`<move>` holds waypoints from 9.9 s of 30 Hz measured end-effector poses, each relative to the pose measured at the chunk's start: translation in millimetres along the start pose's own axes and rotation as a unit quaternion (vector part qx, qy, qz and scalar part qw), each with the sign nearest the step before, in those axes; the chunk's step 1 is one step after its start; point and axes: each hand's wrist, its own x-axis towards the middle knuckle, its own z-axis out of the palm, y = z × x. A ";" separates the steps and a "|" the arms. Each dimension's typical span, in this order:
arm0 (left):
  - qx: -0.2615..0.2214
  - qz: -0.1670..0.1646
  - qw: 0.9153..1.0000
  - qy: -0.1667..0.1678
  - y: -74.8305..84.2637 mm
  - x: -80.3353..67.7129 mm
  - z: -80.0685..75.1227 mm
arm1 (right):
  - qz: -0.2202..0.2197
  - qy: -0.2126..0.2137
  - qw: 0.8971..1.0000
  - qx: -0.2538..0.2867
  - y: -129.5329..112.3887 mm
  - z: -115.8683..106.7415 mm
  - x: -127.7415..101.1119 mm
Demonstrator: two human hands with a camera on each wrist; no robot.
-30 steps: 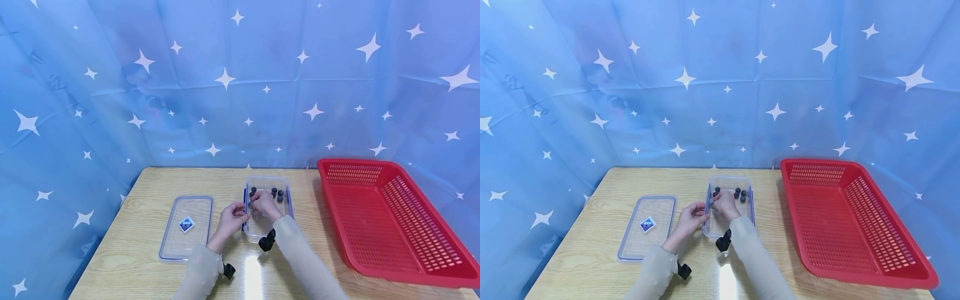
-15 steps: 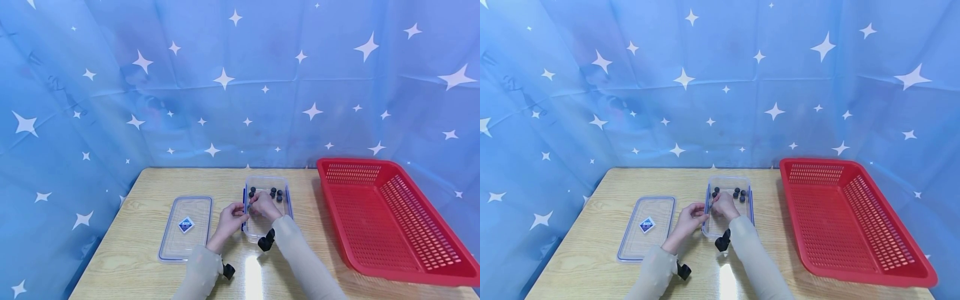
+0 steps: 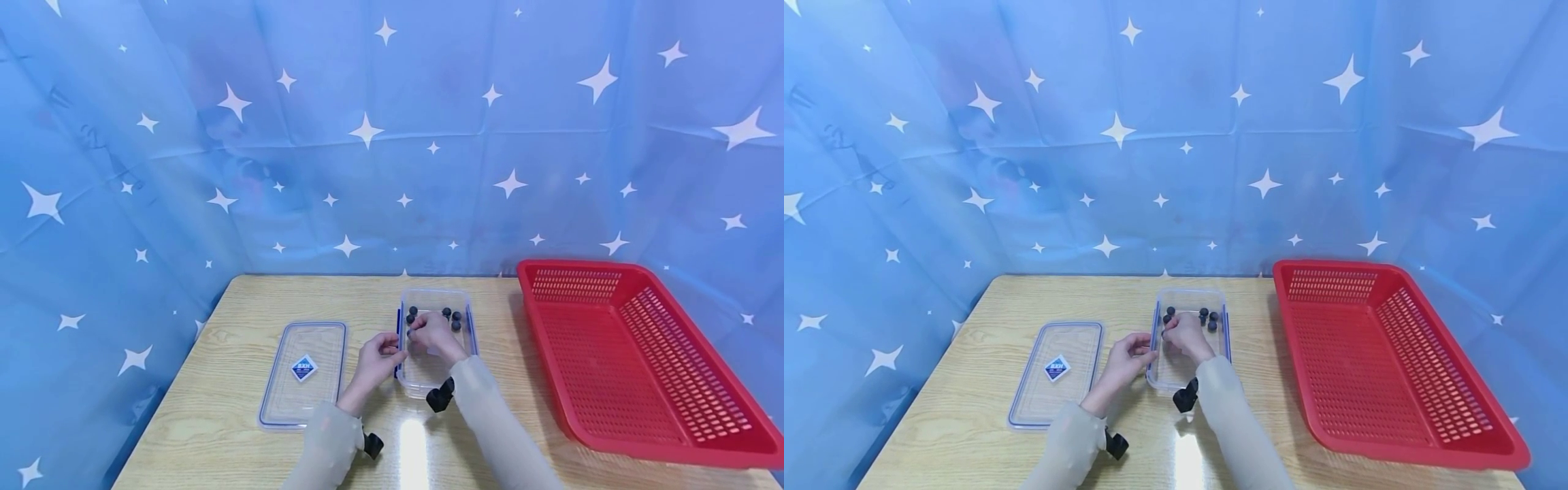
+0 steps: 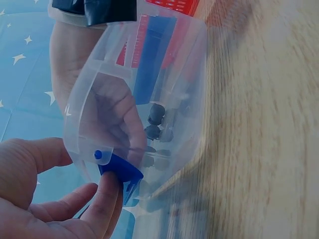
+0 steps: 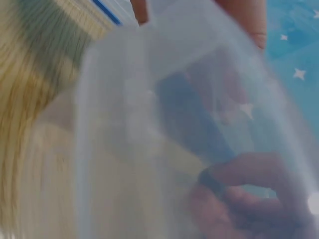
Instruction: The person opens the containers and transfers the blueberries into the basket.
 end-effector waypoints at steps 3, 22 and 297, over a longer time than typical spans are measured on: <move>0.001 0.002 1.000 -0.003 6.5 -2.9 -1.2 | -0.008 0.004 1.000 0.001 -1.6 -4.9 -3.2; 0.004 0.004 1.000 -0.001 -2.0 0.8 1.3 | -0.087 0.047 0.995 0.030 -23.9 -47.7 -20.8; 0.003 -0.005 1.000 0.000 -2.4 2.0 -0.1 | -0.069 -0.052 0.992 0.087 7.2 -18.2 45.9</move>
